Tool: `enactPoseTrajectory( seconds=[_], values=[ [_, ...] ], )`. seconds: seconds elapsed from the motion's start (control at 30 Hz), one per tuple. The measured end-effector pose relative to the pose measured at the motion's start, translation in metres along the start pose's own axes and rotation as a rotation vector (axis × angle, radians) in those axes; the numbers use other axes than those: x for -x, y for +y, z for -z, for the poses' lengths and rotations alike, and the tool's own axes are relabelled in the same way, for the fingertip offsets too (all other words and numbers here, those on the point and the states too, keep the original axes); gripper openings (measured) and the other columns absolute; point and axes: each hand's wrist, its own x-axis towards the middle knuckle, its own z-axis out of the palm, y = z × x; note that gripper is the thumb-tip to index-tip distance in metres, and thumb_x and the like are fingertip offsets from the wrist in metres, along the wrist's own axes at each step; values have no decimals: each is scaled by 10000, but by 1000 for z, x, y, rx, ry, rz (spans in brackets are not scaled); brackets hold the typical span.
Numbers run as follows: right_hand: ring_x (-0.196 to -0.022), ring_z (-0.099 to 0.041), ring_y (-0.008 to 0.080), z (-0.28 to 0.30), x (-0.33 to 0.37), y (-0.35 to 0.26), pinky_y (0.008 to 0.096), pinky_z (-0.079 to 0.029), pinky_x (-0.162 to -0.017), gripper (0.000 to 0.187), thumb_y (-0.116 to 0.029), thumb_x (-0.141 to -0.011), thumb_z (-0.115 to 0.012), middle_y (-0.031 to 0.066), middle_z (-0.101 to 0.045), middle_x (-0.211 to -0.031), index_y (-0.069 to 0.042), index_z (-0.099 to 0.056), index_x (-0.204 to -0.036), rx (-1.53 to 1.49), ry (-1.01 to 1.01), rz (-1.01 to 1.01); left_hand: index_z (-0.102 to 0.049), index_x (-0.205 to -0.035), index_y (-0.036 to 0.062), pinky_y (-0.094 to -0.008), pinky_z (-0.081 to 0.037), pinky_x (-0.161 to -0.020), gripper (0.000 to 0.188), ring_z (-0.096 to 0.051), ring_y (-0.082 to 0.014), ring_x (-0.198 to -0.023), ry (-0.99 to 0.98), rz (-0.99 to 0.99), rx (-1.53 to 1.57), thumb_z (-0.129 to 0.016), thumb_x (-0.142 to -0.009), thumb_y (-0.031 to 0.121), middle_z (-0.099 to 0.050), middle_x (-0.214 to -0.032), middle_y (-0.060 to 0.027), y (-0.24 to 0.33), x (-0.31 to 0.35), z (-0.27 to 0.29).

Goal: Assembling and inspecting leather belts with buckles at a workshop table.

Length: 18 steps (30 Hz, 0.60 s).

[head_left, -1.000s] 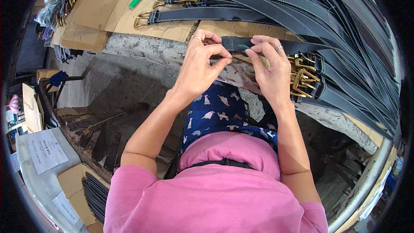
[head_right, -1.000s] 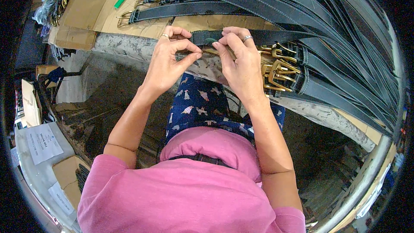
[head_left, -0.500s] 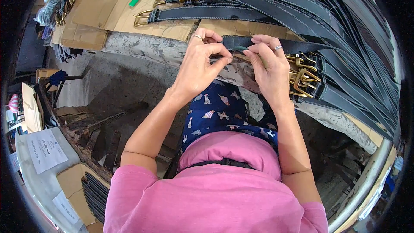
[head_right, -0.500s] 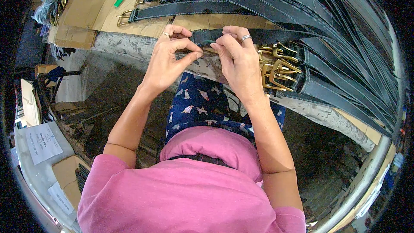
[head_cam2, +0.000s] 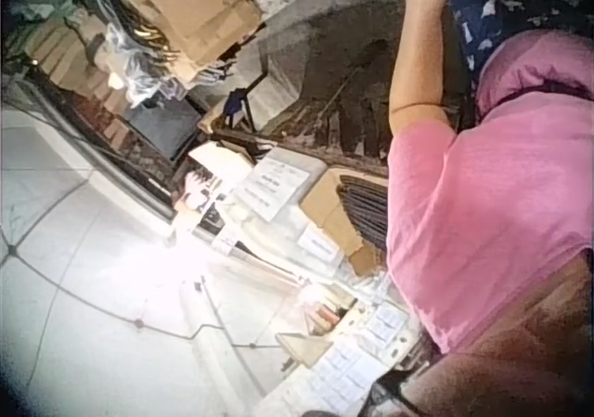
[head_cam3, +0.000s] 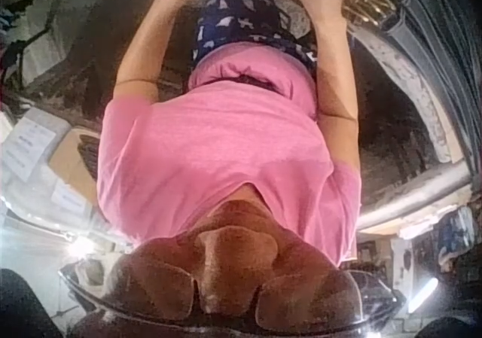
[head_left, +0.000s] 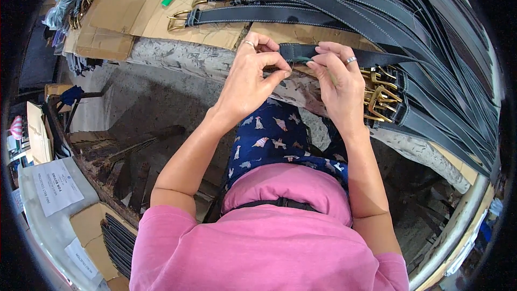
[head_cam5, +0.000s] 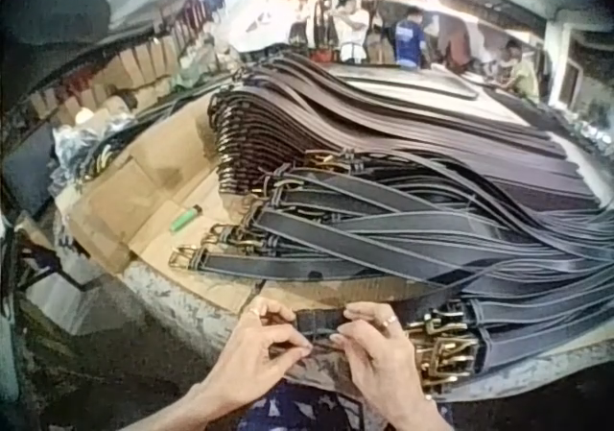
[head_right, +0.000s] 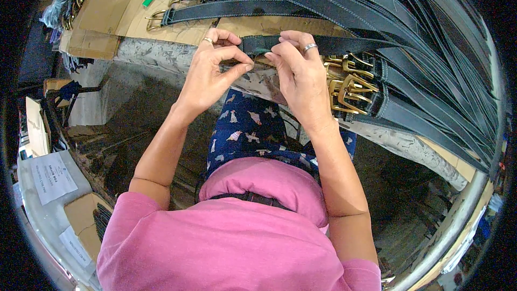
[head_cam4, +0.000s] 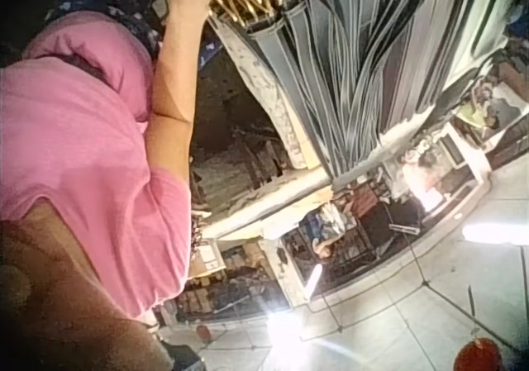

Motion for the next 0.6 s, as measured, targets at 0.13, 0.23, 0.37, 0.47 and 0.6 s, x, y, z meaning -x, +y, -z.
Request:
enactPoseTrajectory(
  seconds=[0.13, 0.23, 0.37, 0.47, 0.6],
  values=[
    [-937, -665, 305, 0, -2, 0, 387, -557, -756, 106, 3, -847, -688, 181, -573, -1142, 15, -620, -929, -17, -37, 22, -718, -824, 33, -371, -450, -913, 83, -547, -279, -1004, 31, -29, -4, -754, -751, 49, -540, -1073, -133, -2, 3, -3],
    [-945, -673, 318, 0, -2, 5, 396, -564, -771, 118, 9, -839, -691, 188, -576, -1141, 11, -620, -933, 16, -43, 73, -715, -822, 26, -374, -449, -911, 89, -549, -277, -993, 43, -31, -16, -754, -744, 42, -538, -1067, -129, 0, 3, -3],
    [-945, -678, 332, -1, -3, 4, 406, -563, -767, 125, 9, -830, -697, 193, -579, -1139, 6, -619, -929, 28, -60, 78, -715, -821, 29, -374, -450, -911, 89, -547, -280, -999, 41, -42, -1, -755, -742, 43, -536, -1061, -128, -1, 2, -2],
    [-929, -679, 335, -1, -5, 4, 409, -563, -761, 131, 2, -830, -700, 194, -581, -1128, 5, -617, -931, 43, -58, 92, -716, -820, 32, -373, -449, -916, 88, -544, -281, -1007, 35, -31, 0, -756, -743, 43, -535, -1063, -130, -1, 2, -2],
    [-947, -674, 332, -1, -4, 5, 410, -562, -763, 132, -3, -833, -697, 189, -578, -1126, 1, -615, -936, 68, -62, 96, -713, -812, 31, -375, -447, -923, 81, -543, -283, -1006, 37, -61, 14, -755, -744, 42, -531, -1066, -133, -1, 3, -2]
  ],
)
